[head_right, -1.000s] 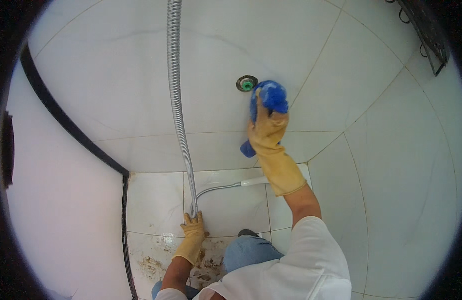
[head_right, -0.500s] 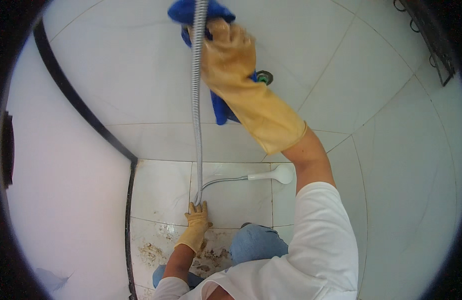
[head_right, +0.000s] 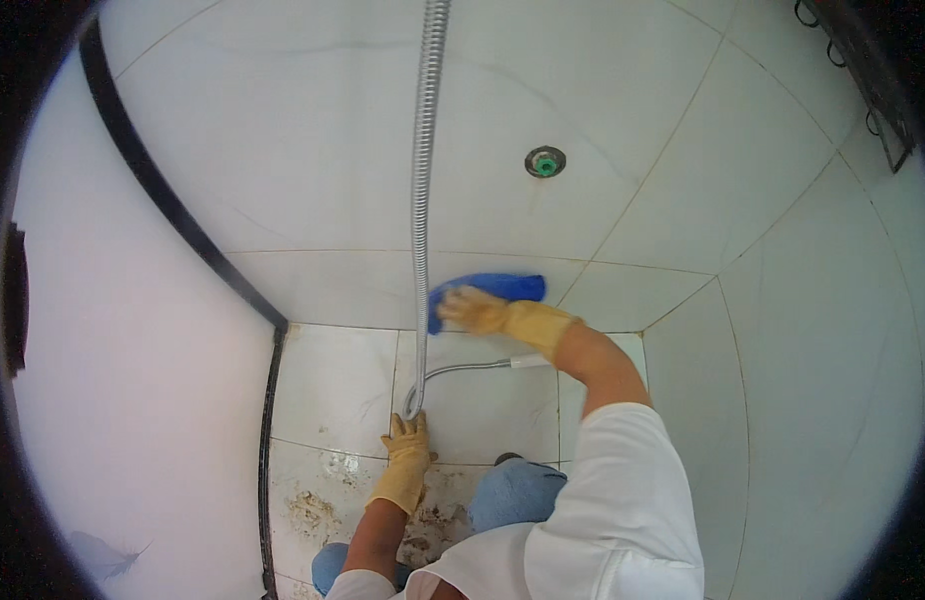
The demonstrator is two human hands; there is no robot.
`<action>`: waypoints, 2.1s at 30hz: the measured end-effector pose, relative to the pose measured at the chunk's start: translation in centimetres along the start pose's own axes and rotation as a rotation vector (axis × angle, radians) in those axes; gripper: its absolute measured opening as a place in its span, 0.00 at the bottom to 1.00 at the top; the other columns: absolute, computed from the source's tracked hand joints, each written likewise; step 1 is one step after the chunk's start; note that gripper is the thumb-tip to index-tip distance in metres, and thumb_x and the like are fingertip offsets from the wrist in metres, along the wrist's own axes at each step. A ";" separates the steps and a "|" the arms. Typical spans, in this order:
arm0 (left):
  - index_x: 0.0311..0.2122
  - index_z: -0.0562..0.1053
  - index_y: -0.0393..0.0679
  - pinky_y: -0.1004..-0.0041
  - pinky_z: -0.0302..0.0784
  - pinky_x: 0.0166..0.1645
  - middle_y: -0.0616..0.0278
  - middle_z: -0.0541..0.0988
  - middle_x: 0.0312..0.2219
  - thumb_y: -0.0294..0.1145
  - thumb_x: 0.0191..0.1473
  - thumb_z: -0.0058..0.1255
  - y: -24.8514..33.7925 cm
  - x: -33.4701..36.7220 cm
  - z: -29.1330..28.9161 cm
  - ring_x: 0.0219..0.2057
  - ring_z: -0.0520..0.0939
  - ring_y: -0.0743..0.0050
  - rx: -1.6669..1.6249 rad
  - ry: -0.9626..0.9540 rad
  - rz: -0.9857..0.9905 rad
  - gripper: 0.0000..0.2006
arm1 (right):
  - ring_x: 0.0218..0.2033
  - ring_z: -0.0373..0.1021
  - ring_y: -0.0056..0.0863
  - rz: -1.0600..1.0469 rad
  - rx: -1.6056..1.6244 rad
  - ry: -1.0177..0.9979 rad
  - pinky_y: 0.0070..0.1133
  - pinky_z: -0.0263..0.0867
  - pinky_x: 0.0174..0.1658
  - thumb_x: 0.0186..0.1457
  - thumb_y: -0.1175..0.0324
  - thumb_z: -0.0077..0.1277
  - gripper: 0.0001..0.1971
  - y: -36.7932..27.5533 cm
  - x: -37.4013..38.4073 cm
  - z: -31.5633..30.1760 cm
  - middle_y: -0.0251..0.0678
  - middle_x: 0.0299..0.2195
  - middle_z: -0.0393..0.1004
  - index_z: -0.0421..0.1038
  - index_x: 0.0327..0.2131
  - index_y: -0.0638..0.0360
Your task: Cleaning the walls and fixtures of a bathroom/shower area using a cloth.
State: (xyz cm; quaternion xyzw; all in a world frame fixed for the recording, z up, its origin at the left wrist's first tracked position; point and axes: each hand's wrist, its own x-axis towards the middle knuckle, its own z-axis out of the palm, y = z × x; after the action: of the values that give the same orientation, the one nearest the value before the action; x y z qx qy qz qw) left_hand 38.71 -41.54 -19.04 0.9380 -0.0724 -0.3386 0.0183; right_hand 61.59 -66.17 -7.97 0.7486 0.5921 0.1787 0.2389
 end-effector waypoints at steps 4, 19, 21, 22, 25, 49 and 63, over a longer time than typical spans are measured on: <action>0.72 0.41 0.54 0.34 0.51 0.66 0.57 0.50 0.70 0.50 0.48 0.66 -1.0 -0.7 0.4 0.72 0.41 0.46 -0.062 0.022 -0.037 0.55 | 0.51 0.67 0.40 0.403 -0.073 0.203 0.34 0.67 0.44 0.50 0.62 0.55 0.14 3.2 -10.0 -10.3 0.34 0.46 0.72 0.79 0.41 0.50; 0.72 0.41 0.52 0.34 0.49 0.66 0.55 0.47 0.71 0.54 0.47 0.66 -0.1 0.6 1.9 0.72 0.38 0.43 -0.030 0.019 0.011 0.57 | 0.42 0.71 0.44 0.699 -0.530 0.475 0.35 0.69 0.41 0.36 0.75 0.57 0.32 23.0 -7.6 -39.5 0.42 0.46 0.72 0.75 0.52 0.46; 0.73 0.40 0.53 0.32 0.48 0.66 0.57 0.45 0.72 0.56 0.47 0.64 -0.6 0.6 1.6 0.72 0.37 0.43 -0.018 0.001 -0.014 0.57 | 0.44 0.71 0.44 0.715 -0.521 0.431 0.37 0.70 0.43 0.38 0.73 0.60 0.33 24.7 -7.0 -41.8 0.41 0.47 0.72 0.73 0.54 0.41; 0.73 0.40 0.54 0.31 0.46 0.66 0.59 0.43 0.72 0.58 0.48 0.63 -0.8 0.8 1.8 0.72 0.36 0.43 -0.003 -0.024 -0.031 0.56 | 0.45 0.70 0.46 0.825 -0.563 0.476 0.37 0.70 0.45 0.37 0.73 0.61 0.36 25.2 -7.4 -42.5 0.44 0.48 0.72 0.72 0.55 0.39; 0.73 0.39 0.55 0.31 0.46 0.66 0.58 0.43 0.72 0.58 0.48 0.63 -0.9 0.6 1.7 0.72 0.35 0.43 -0.014 -0.031 -0.018 0.57 | 0.49 0.69 0.48 1.112 -0.612 0.538 0.38 0.70 0.49 0.39 0.71 0.62 0.39 26.4 -10.4 -44.1 0.48 0.49 0.71 0.68 0.59 0.32; 0.73 0.35 0.50 0.35 0.52 0.66 0.54 0.43 0.72 0.61 0.48 0.62 0.1 1.5 0.7 0.72 0.35 0.40 0.085 -0.133 -0.017 0.59 | 0.51 0.68 0.54 1.632 -0.564 0.510 0.37 0.71 0.51 0.48 0.61 0.60 0.39 25.6 -14.9 -42.1 0.56 0.52 0.64 0.57 0.65 0.46; 0.72 0.33 0.48 0.35 0.53 0.66 0.56 0.43 0.72 0.63 0.46 0.62 -0.2 1.8 1.9 0.71 0.34 0.39 0.114 -0.130 -0.030 0.63 | 0.55 0.65 0.56 2.128 -0.403 0.500 0.37 0.65 0.59 0.47 0.64 0.60 0.45 26.9 -34.1 -40.5 0.57 0.55 0.64 0.51 0.68 0.50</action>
State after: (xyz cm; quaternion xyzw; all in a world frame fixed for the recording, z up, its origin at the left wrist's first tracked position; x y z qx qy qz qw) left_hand 38.90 -41.56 -21.60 0.9145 -0.0783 -0.3944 -0.0450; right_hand 52.85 -98.36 41.14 0.7653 -0.3605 0.5314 -0.0449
